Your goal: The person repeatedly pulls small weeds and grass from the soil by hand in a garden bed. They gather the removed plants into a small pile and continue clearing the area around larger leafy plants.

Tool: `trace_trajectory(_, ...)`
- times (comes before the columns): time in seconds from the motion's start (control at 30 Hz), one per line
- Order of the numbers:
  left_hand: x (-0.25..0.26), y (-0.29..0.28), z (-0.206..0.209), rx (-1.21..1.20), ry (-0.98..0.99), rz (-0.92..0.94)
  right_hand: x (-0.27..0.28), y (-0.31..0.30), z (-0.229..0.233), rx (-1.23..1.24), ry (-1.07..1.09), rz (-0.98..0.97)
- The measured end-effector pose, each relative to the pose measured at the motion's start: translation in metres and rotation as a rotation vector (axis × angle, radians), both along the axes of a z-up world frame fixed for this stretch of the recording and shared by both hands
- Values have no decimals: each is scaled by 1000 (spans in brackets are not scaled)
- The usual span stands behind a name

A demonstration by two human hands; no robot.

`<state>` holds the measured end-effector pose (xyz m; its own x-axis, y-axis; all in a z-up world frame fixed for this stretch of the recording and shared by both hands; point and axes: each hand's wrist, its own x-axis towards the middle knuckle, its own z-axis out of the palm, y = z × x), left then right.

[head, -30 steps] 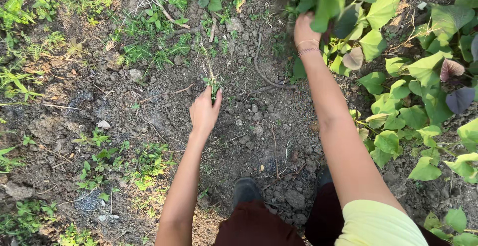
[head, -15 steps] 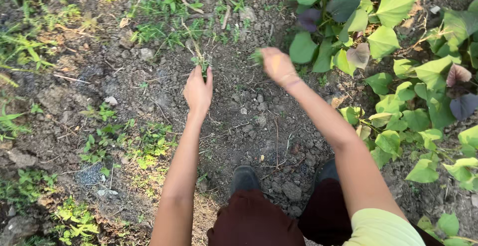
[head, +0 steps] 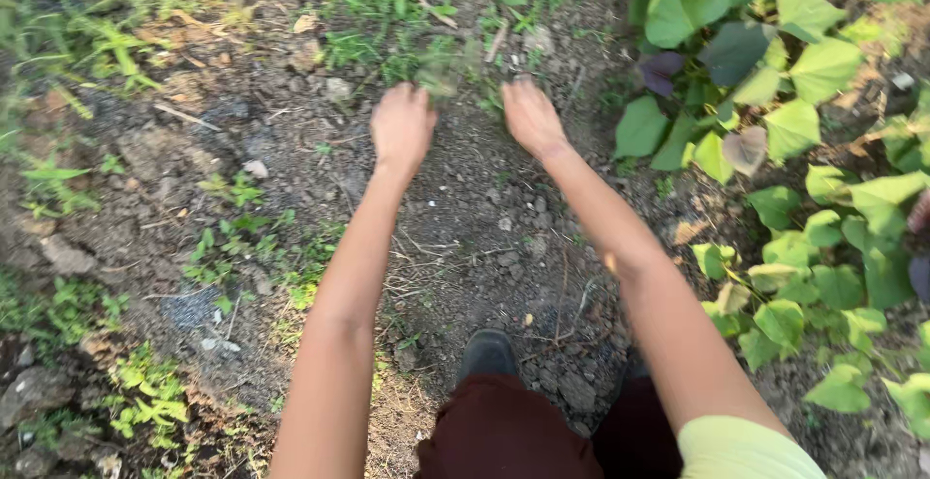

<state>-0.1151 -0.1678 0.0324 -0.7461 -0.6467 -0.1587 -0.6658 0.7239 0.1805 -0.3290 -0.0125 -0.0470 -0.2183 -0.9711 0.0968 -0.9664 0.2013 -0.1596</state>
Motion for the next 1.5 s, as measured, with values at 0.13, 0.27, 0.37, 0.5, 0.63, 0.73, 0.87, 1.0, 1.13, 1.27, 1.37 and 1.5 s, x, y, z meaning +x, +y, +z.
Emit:
trace_trajectory(0.13, -18, -3, -18, -233, -74, -392, 8, 26, 35, 42, -203, 68)
trace_trajectory(0.27, -46, -22, -22, -421, -166, -396, 42, 34, 69, 108, -405, 68)
trace_trajectory(0.37, -51, -53, -19, -460, -503, -262, 60, 29, 91, 39, -457, 144)
trace_trajectory(0.5, -38, -84, -47, -291, -621, -107, 61, 20, 96, 146, -473, 87)
trace_trajectory(0.63, -14, -92, -89, -221, -342, -178, 54, -16, 71, 88, -374, 91)
trace_trajectory(0.73, -2, -86, -97, -49, -199, -94, 55, -45, 47, 140, -260, 70)
trace_trajectory(0.87, 27, -60, -73, 17, -17, 20, 64, -76, 7, 149, -5, 123)
trace_trajectory(1.0, 66, -31, -35, 100, 23, 137, 53, -95, -34, 186, 404, -5)
trace_trajectory(1.13, 78, 0, -3, 267, 73, 190, 35, -79, -48, 239, 298, 32)
trace_trajectory(1.27, 65, 40, 18, 311, 189, 203, 42, -54, -30, 134, 170, 115)
trace_trajectory(1.37, 50, 78, 31, 313, 302, 186, 77, -20, -6, 213, -101, 84)
trace_trajectory(1.5, 39, 104, 46, 441, 432, 273, 91, 2, 11, -39, -123, 176)
